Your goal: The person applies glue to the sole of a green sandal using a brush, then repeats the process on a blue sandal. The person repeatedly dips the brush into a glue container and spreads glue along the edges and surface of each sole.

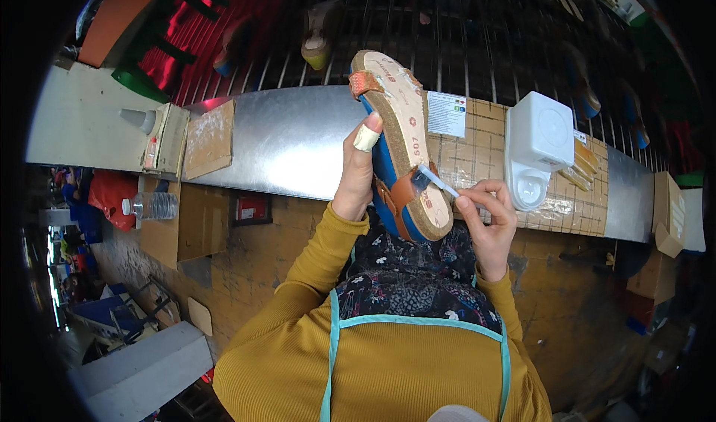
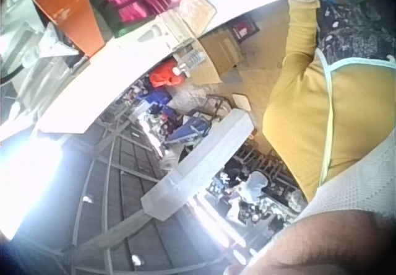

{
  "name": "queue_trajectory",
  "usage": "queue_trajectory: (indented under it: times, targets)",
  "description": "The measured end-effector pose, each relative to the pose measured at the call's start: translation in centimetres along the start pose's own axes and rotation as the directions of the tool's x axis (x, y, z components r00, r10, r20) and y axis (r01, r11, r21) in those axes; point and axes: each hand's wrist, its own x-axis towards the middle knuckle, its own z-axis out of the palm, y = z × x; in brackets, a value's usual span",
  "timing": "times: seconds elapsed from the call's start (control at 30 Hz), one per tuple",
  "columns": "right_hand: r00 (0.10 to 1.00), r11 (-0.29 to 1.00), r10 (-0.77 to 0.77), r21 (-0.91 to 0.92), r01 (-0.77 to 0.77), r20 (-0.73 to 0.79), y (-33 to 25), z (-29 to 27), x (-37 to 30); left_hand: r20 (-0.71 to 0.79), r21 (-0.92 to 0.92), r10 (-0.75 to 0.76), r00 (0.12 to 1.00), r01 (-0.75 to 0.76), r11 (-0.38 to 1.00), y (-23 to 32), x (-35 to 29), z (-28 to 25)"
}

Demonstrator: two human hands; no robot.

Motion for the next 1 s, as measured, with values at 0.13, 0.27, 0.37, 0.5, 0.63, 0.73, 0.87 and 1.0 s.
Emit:
queue_trajectory:
  times: [0.13, 0.27, 0.37, 0.5, 0.63, 0.73, 0.87, 1.0]
  targets:
    - [0.993, 0.987, -0.104, -0.132, 0.097, -0.052, 0.0, 0.2, 1.0, 0.021, 0.028, -0.022, 1.000, 0.021, 0.999, 0.1, 0.1, 0.0]
    - [0.963, 0.951, -0.256, -0.201, 0.235, -0.085, 0.1, 0.2, 2.2, 0.033, 0.031, -0.017, 0.999, 0.016, 0.999, 0.4, 0.2, 0.3]
    - [0.969, 0.956, -0.244, -0.162, 0.247, 0.034, 0.7, -0.6, 2.3, 0.056, 0.004, -0.033, 0.998, 0.033, 0.999, 0.8, 0.3, 0.4]
    - [0.977, 0.973, -0.189, -0.114, 0.200, 0.100, 0.6, -1.2, 2.0, 0.037, 0.020, -0.031, 0.999, 0.030, 0.999, 1.4, 0.6, 0.5]
    - [0.975, 0.983, -0.161, -0.061, 0.172, 0.155, 0.7, -2.2, 1.2, 0.021, 0.021, -0.019, 1.000, 0.018, 1.000, 0.8, 1.3, -0.4]
    - [0.990, 0.996, -0.083, -0.027, 0.086, 0.114, 0.1, -2.5, 0.9, 0.016, 0.020, 0.005, 1.000, -0.005, 1.000, 0.9, 1.4, -0.3]
    - [0.994, 0.971, -0.097, -0.216, 0.106, 0.052, -0.9, -2.4, 0.7, -0.060, -0.059, 0.100, 0.993, -0.103, 0.993, 1.2, 1.2, 0.9]
    - [0.966, 0.876, -0.256, -0.418, 0.243, 0.025, -2.1, -2.1, 0.4, -0.044, -0.026, 0.112, 0.993, -0.113, 0.993, 0.9, 1.2, 0.5]
